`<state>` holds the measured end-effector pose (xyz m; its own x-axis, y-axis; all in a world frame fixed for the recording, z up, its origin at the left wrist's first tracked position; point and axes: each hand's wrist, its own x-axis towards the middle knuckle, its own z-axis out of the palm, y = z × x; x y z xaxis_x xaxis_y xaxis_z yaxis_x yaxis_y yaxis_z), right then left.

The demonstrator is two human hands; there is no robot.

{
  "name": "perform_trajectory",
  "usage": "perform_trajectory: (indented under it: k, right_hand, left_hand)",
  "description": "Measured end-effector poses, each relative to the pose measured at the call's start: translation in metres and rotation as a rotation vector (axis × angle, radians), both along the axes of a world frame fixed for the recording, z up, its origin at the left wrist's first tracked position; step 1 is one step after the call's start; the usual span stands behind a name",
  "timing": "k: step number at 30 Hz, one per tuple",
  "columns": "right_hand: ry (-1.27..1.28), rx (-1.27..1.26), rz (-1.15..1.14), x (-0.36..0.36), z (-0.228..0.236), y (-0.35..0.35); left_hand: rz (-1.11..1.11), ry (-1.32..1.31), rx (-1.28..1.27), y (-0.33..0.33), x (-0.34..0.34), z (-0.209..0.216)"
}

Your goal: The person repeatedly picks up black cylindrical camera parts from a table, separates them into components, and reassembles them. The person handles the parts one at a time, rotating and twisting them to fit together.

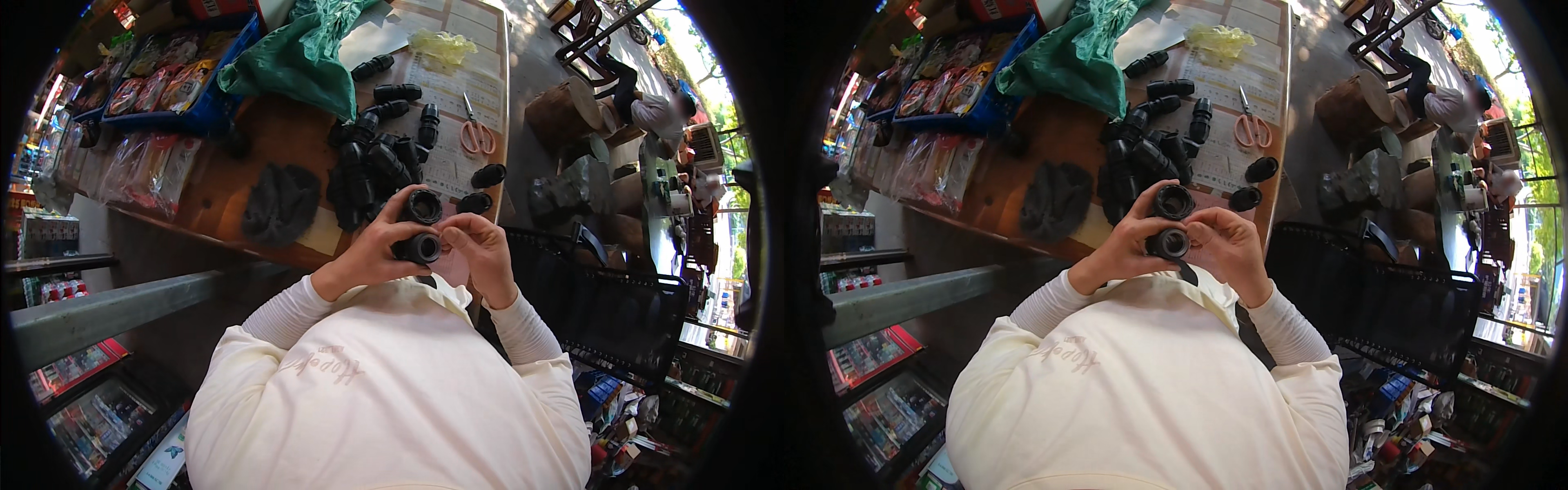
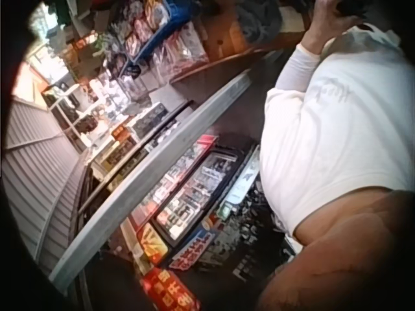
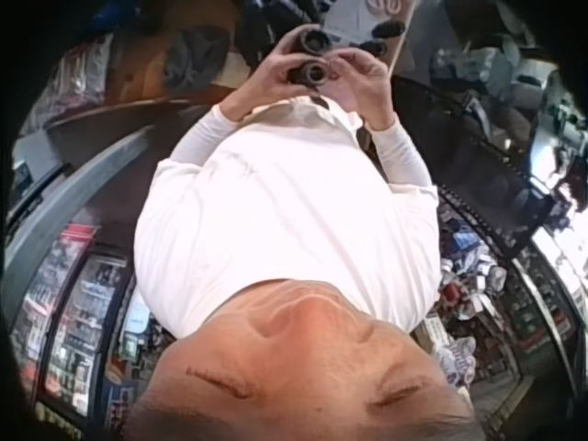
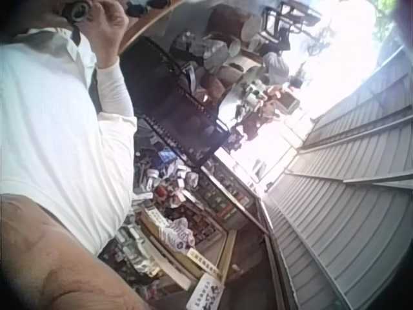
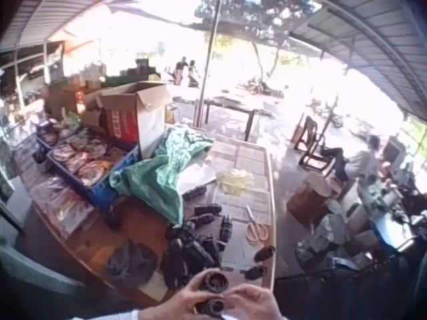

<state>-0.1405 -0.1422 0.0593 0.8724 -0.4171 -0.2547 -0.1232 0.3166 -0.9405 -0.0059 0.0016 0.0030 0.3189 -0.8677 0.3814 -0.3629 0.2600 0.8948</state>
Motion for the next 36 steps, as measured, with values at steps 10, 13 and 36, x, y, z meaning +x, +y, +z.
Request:
perform_trajectory:
  k: [10, 13, 36]
  right_hand:
    - [-0.239, -1.099, 0.048, 0.001, -0.006, 0.000]
    - [-0.278, -1.087, 0.000, 0.001, -0.009, 0.004]
    - [0.140, -0.557, 0.205, 0.029, -0.002, -0.021]
  left_hand:
    - [0.058, -0.063, 0.025, 0.000, -0.003, 0.002]
    - [0.056, -0.057, -0.003, 0.000, -0.002, 0.003]
    - [-0.040, -0.208, -0.056, 0.003, 0.001, 0.003]
